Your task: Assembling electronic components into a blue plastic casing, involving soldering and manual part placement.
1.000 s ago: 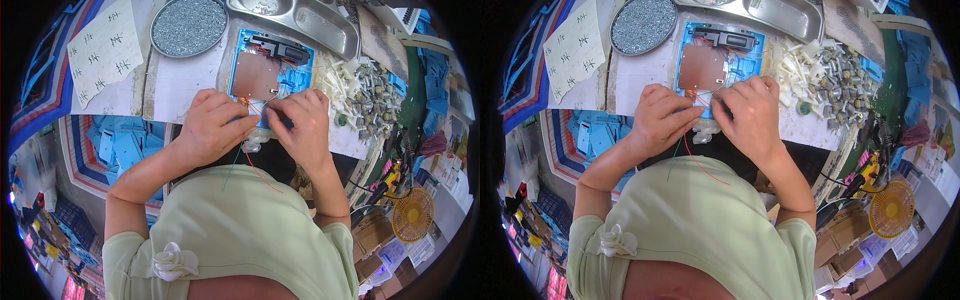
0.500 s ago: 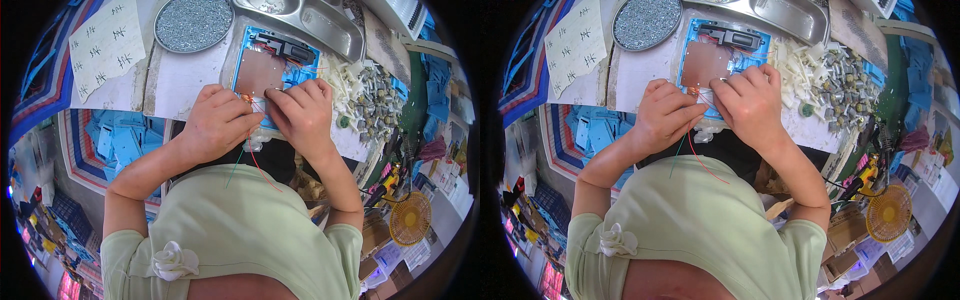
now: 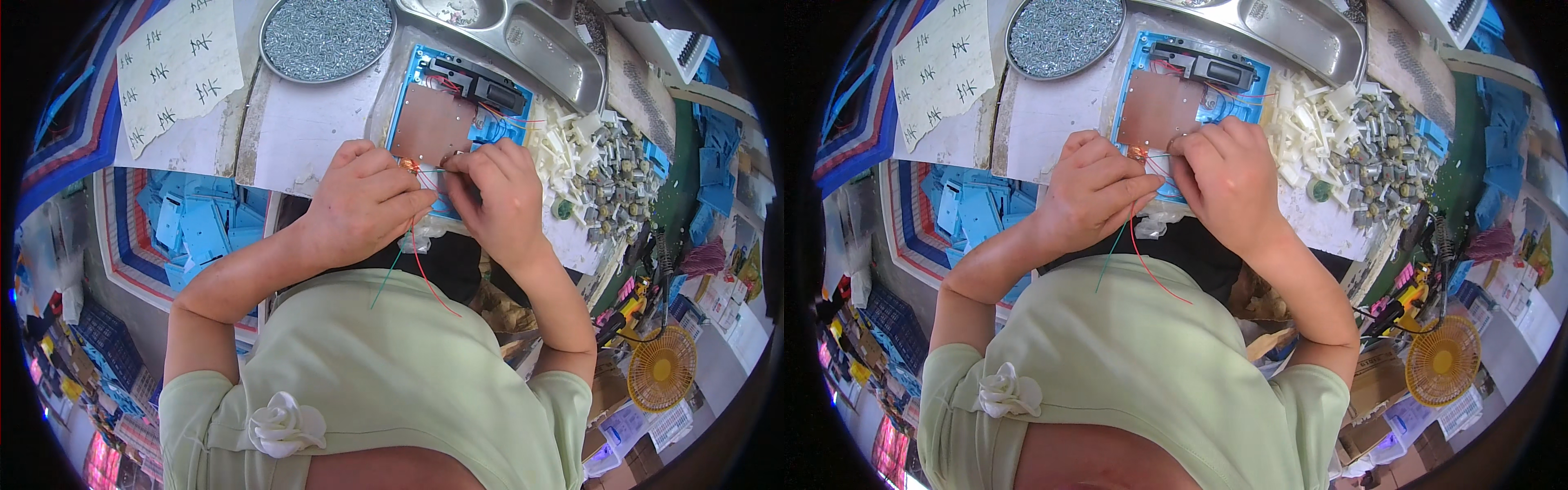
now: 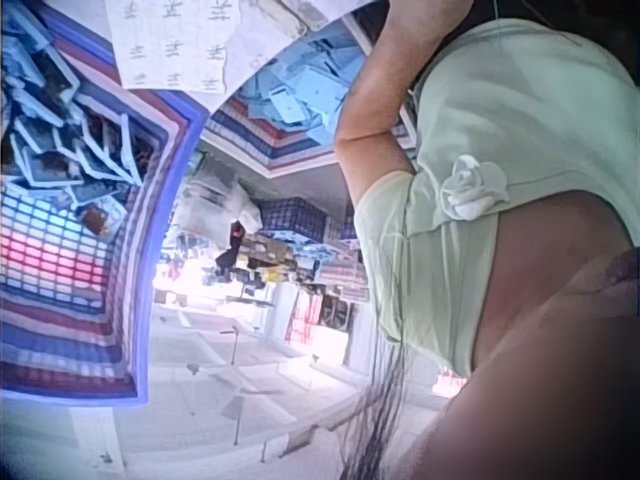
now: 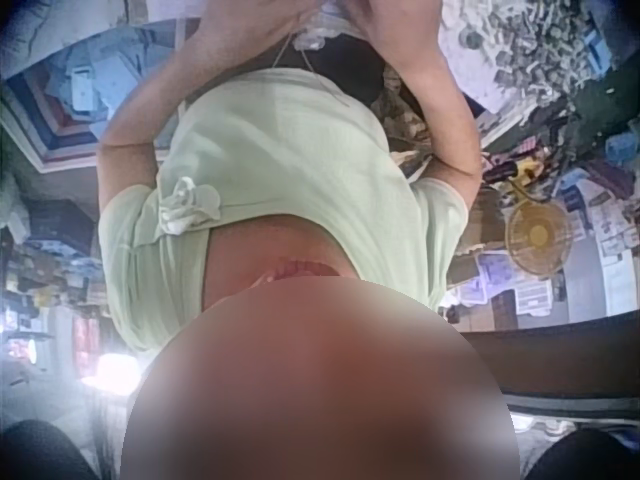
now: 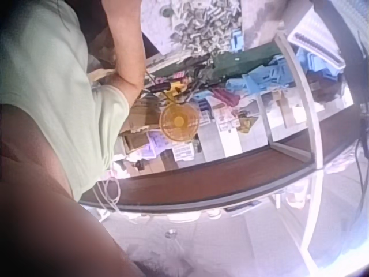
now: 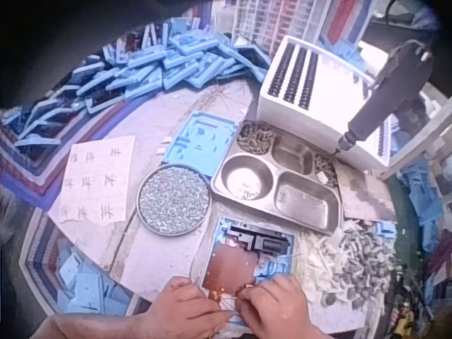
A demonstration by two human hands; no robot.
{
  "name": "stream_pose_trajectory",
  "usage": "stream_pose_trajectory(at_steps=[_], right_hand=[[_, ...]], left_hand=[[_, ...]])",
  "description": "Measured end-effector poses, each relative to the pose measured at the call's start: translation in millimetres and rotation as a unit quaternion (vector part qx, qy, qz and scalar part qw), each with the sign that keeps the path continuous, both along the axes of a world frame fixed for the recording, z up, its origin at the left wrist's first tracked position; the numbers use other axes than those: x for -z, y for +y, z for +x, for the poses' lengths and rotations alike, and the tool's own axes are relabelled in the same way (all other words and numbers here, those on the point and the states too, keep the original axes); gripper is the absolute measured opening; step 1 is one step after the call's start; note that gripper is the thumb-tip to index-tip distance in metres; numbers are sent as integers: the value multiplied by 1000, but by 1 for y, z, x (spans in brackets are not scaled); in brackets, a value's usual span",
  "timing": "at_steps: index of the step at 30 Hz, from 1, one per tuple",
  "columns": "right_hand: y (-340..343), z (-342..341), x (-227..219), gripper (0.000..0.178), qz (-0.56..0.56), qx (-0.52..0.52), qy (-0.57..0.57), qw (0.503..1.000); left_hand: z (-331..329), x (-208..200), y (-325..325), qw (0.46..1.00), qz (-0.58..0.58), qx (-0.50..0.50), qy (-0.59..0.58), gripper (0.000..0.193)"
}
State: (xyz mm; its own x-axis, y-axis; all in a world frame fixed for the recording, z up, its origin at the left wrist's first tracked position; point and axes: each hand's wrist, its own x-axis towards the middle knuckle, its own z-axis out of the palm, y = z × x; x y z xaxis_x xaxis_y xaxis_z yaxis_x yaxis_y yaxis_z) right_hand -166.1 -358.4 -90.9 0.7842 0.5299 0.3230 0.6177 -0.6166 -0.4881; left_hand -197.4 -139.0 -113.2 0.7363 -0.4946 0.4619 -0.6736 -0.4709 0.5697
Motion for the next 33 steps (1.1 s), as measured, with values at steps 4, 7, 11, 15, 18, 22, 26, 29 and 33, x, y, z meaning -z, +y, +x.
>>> stream_pose_trajectory(at_steps=[4,7,11,15,18,22,26,29,33], right_hand=[[-7,0,-2,17,47,13,57,997],[-16,3,-8,17,59,40,50,996],[-18,5,-13,22,-3,1,6,1000],[-6,1,-13,27,-42,-12,-7,999],[-5,3,-7,29,-60,-2,-46,997],[-11,6,-11,31,-52,-26,-27,998],[-24,13,-18,31,-43,-58,2,997],[-22,16,-21,28,-81,-77,-27,993],[-21,23,-24,20,-129,-114,-64,983]], left_hand=[[0,2,1,1000,-3,5,2,27],[1,2,2,1000,-4,10,5,27],[1,2,2,1000,1,9,2,27],[1,3,2,1000,2,5,-6,26],[2,1,1,1000,4,10,-3,25],[1,2,3,1000,-4,12,2,26],[0,3,4,1000,-6,13,1,26],[2,0,4,1000,-3,16,1,26],[1,2,4,1000,-5,19,6,26]])
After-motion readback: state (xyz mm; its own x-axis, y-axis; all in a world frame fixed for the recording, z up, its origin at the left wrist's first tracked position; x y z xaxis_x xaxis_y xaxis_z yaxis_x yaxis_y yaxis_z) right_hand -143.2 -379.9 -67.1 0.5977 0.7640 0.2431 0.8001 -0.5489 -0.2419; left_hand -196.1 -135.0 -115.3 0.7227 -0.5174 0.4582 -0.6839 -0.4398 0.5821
